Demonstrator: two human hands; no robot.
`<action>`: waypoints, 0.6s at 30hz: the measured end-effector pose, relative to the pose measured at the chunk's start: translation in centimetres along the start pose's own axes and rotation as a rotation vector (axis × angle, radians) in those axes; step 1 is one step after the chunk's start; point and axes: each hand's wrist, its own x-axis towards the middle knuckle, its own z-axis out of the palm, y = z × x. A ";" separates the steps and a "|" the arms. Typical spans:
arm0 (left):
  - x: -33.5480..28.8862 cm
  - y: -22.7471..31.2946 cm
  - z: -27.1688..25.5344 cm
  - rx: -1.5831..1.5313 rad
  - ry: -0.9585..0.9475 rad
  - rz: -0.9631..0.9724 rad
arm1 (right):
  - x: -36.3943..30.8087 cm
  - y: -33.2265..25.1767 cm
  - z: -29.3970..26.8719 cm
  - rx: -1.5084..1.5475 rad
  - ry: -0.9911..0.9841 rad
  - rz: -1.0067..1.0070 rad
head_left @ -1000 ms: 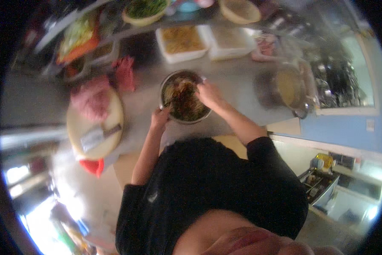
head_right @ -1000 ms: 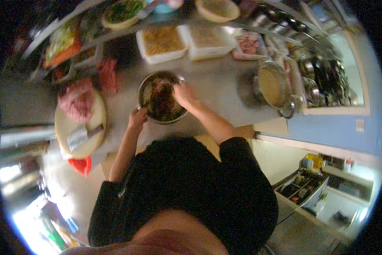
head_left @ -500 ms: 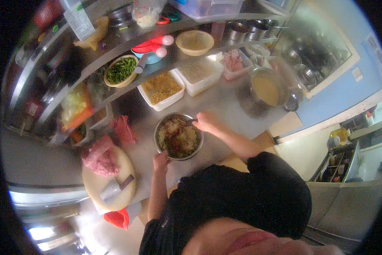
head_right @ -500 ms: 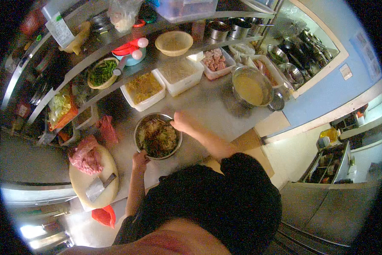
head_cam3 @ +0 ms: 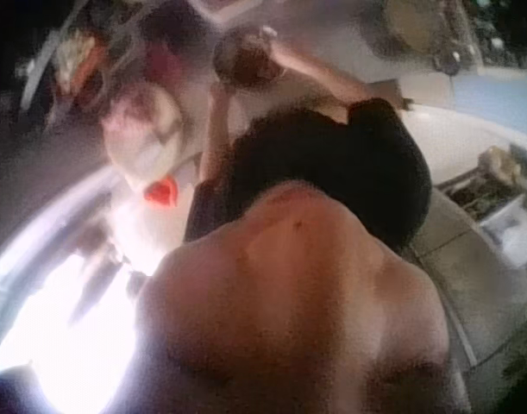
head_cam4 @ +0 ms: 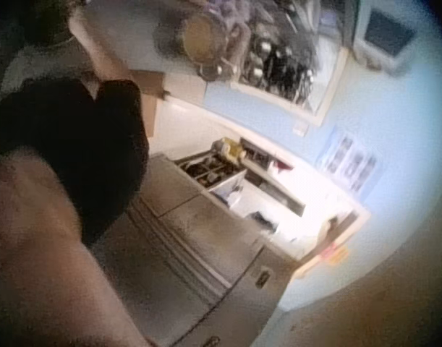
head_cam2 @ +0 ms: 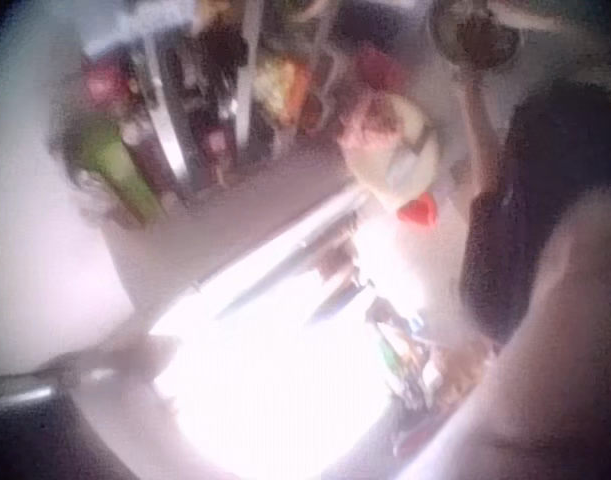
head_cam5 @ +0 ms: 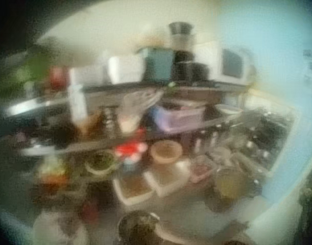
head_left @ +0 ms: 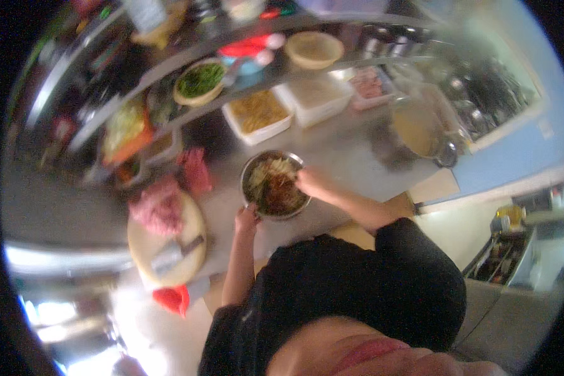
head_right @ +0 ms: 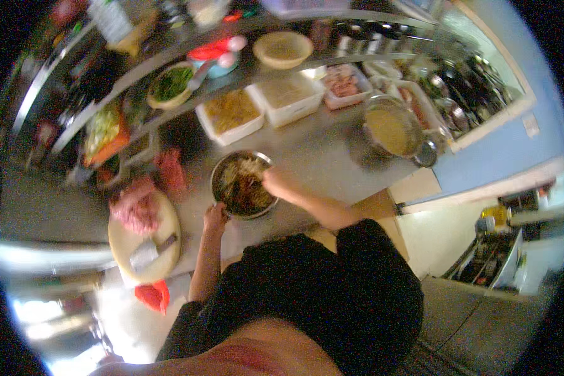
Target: The person chops green onions on a cutting board and adds them to a bowl containing shredded ingredients. They then add sliced meat and a dark liquid, mix the contents with chopsticks, and transfer the mixture into a rectangular container.
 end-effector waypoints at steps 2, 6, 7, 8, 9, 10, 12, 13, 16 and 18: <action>-0.5 -0.4 0.5 -0.145 -0.026 -0.046 | 0.0 -0.3 1.7 -0.063 -0.075 -0.057; -0.7 -1.7 1.0 -0.039 -0.153 0.051 | 1.3 -0.3 3.1 0.144 0.077 -0.195; -0.6 -2.3 1.0 -0.196 -0.163 0.154 | 1.8 0.5 2.2 0.264 0.044 -0.145; 0.1 -2.4 0.4 -0.116 -0.162 0.112 | 2.5 1.3 1.5 0.200 0.144 -0.134; 0.8 -2.8 0.0 -0.035 -0.157 0.070 | 3.0 2.4 0.3 0.146 0.134 -0.011; 1.5 -3.1 -0.5 -0.008 -0.155 0.145 | 3.3 3.1 -0.2 0.200 0.236 0.035; 2.7 -3.5 -1.1 0.281 -0.429 0.443 | 4.0 2.7 -0.5 -0.127 0.164 0.001; 2.9 -3.6 -1.4 0.338 -0.351 0.377 | 3.3 1.9 0.1 -0.155 0.291 -0.240; 2.6 -3.2 -0.1 0.462 -0.093 0.205 | 1.2 -2.3 1.5 -0.055 -0.037 -0.226; 1.6 -2.6 -0.1 0.318 -0.041 0.138 | -1.2 -4.3 1.9 -0.470 0.015 -0.260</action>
